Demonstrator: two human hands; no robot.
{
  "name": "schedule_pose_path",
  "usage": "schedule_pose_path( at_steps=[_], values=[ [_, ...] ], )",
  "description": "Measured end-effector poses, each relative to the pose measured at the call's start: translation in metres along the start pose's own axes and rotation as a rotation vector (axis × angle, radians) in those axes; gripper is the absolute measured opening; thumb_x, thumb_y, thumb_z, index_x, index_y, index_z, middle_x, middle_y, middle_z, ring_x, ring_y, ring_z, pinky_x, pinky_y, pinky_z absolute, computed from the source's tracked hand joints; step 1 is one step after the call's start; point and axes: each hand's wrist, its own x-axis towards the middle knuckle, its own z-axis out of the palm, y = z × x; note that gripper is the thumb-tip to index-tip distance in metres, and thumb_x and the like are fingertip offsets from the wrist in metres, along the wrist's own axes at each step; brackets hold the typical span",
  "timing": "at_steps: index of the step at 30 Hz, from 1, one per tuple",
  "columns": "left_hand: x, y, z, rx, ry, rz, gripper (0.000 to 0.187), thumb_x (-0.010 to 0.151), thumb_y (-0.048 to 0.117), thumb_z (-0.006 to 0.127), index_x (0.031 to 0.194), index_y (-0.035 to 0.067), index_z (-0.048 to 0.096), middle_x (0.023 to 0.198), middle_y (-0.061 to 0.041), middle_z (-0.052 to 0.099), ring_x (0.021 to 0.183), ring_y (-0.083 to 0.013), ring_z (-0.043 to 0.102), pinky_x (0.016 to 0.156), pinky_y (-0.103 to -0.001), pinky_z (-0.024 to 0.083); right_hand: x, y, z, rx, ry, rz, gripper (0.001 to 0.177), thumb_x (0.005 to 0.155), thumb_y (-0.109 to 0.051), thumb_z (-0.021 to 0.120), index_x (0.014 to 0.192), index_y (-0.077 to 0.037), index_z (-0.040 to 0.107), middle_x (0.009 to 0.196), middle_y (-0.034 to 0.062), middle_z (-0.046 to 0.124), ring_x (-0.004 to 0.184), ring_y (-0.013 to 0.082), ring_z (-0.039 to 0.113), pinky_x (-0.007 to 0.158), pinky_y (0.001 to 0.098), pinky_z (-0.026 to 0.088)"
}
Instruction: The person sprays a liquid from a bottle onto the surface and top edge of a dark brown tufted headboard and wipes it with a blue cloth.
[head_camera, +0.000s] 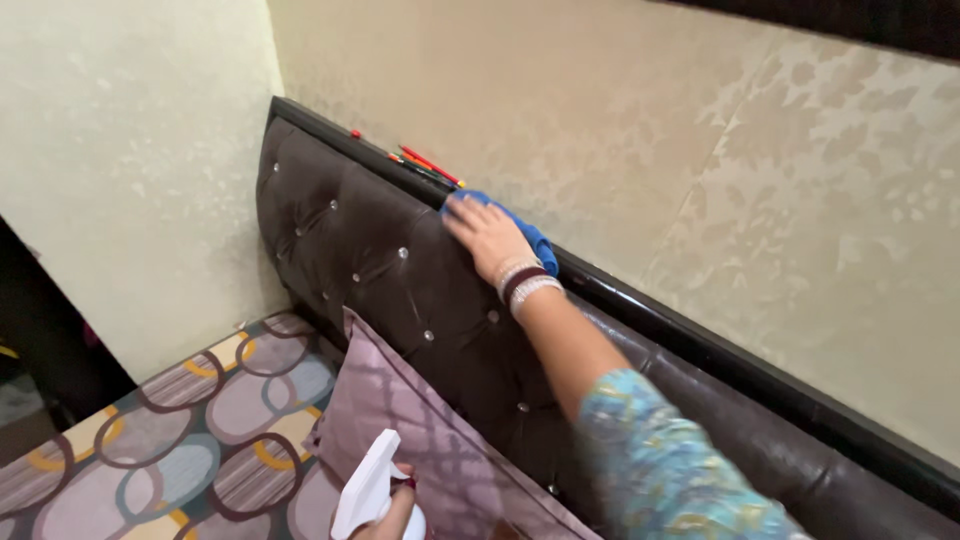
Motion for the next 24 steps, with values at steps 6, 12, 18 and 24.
schedule_pose_path(
  at_steps=[6, 12, 18, 24],
  values=[
    [-0.04, 0.102, -0.014, -0.058, -0.017, -0.065, 0.042, 0.081, 0.006, 0.071, 0.122, 0.007, 0.07, 0.096, -0.007, 0.078, 0.087, -0.0153, 0.072, 0.079, -0.029, 0.054, -0.058, 0.003, -0.077, 0.298, -0.289, 0.082, 0.067, 0.075, 0.01, 0.057, 0.134, -0.021, 0.066, 0.151, 0.0027, 0.055, 0.134, 0.0263, 0.055, 0.106, 0.0364, 0.048],
    [-0.072, 0.182, 0.001, -0.09, -0.03, -0.049, 0.027, 0.082, 0.012, 0.07, 0.107, 0.004, 0.075, 0.09, -0.006, 0.076, 0.081, -0.0155, 0.07, 0.076, -0.03, 0.053, -0.173, -0.007, -0.205, 0.38, -0.361, 0.056, 0.07, 0.074, 0.011, 0.055, 0.136, -0.021, 0.062, 0.152, 0.0052, 0.053, 0.131, 0.0287, 0.057, 0.1, 0.0363, 0.051],
    [-0.083, 0.206, 0.016, -0.067, -0.086, -0.065, 0.022, 0.082, 0.012, 0.068, 0.101, 0.006, 0.076, 0.084, -0.005, 0.074, 0.076, -0.0153, 0.069, 0.072, -0.031, 0.053, -0.285, -0.019, -0.297, 0.251, -0.517, -0.199, 0.071, 0.076, -0.009, 0.063, 0.145, -0.014, 0.048, 0.158, 0.0095, 0.038, 0.143, 0.0316, 0.036, 0.112, 0.0499, 0.029],
    [-0.085, 0.193, 0.035, -0.149, -0.143, -0.047, 0.023, 0.081, 0.012, 0.069, 0.103, 0.006, 0.074, 0.085, -0.005, 0.072, 0.077, -0.0148, 0.067, 0.071, -0.031, 0.053, -0.28, -0.027, -0.274, -0.168, -0.71, -0.245, 0.086, 0.075, -0.014, 0.055, 0.159, -0.019, 0.034, 0.17, 0.006, 0.018, 0.153, 0.0302, 0.023, 0.115, 0.0539, 0.02]
  ],
)
